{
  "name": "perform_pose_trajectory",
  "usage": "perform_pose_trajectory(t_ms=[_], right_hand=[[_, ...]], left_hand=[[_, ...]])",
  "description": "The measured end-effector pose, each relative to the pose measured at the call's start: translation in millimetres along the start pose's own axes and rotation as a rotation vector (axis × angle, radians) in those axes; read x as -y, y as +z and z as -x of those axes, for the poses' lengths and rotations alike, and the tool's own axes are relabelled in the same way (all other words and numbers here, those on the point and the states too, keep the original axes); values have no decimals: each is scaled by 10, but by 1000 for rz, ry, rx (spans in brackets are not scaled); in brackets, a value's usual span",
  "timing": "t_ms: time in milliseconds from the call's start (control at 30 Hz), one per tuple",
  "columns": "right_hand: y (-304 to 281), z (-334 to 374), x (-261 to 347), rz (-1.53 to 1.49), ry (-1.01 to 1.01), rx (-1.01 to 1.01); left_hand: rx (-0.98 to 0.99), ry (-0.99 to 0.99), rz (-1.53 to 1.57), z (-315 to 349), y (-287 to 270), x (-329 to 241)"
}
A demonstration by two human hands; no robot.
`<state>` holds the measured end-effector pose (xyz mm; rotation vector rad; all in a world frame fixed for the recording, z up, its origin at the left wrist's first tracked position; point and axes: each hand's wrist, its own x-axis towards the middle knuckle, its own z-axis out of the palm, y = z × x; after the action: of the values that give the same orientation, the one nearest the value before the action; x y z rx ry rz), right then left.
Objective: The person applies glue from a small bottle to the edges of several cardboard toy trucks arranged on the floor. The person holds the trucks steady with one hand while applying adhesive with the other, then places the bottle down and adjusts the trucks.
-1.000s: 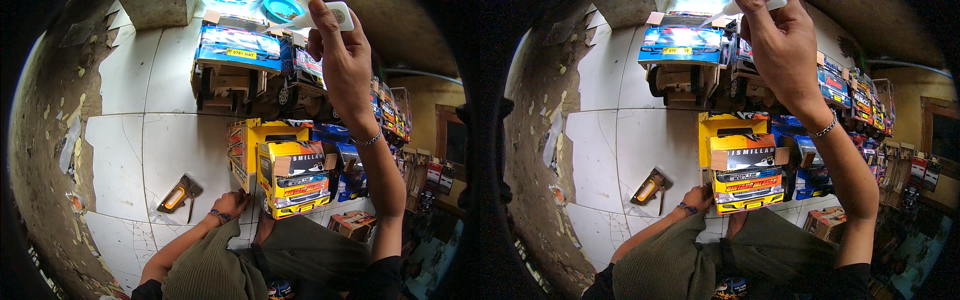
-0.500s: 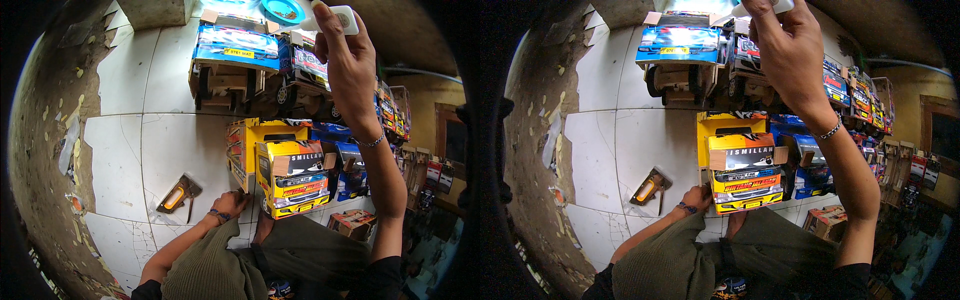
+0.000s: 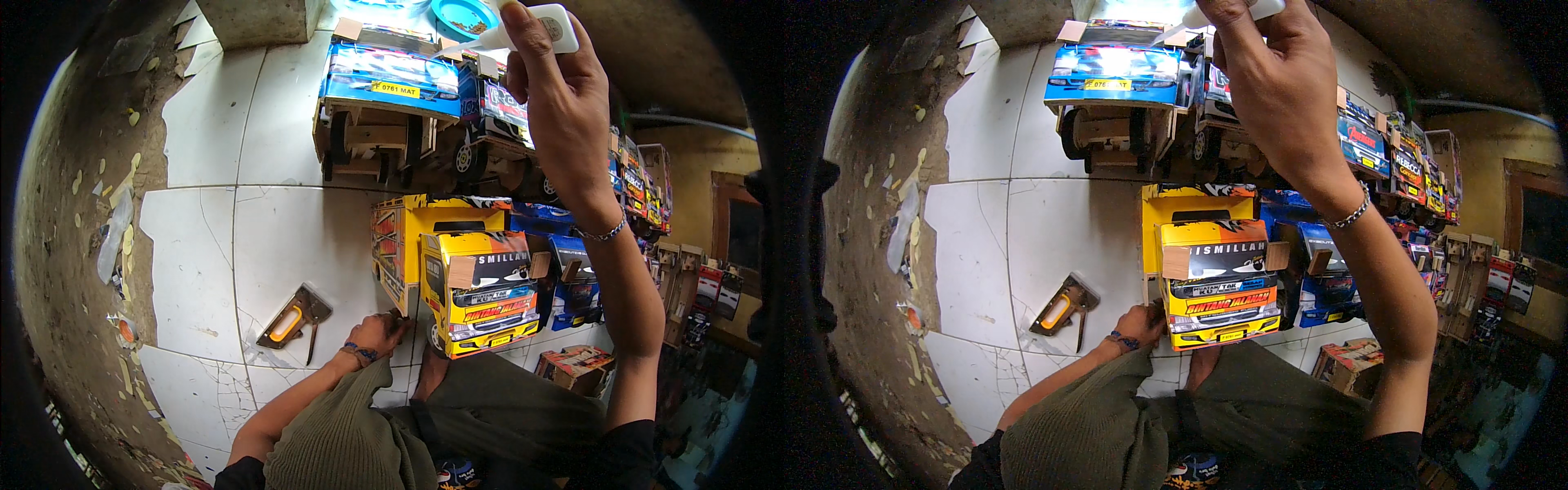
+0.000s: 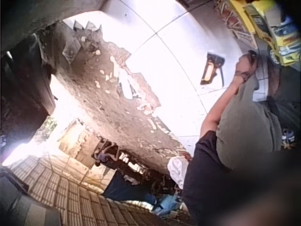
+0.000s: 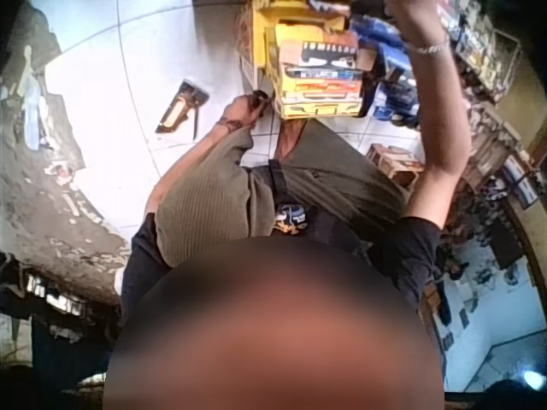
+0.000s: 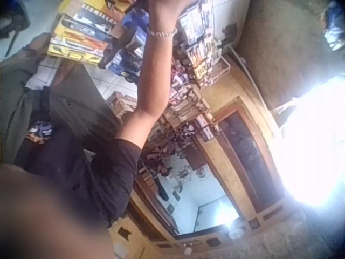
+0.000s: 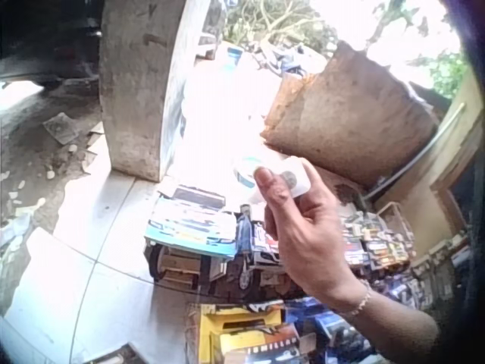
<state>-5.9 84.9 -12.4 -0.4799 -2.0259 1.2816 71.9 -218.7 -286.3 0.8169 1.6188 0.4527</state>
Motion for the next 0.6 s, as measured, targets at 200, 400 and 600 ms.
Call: perform_pose_trajectory(t_ms=[200, 400, 600], right_hand=[[45, -23, 7, -10, -4, 7], [98, -44, 51, -25, 14, -19], [263, -118, 55, -125, -25, 50]], left_hand=[[-26, 34, -44, -23, 36, 35], [-4, 14, 13, 3, -4, -9], [56, 21, 65, 37, -87, -69]])
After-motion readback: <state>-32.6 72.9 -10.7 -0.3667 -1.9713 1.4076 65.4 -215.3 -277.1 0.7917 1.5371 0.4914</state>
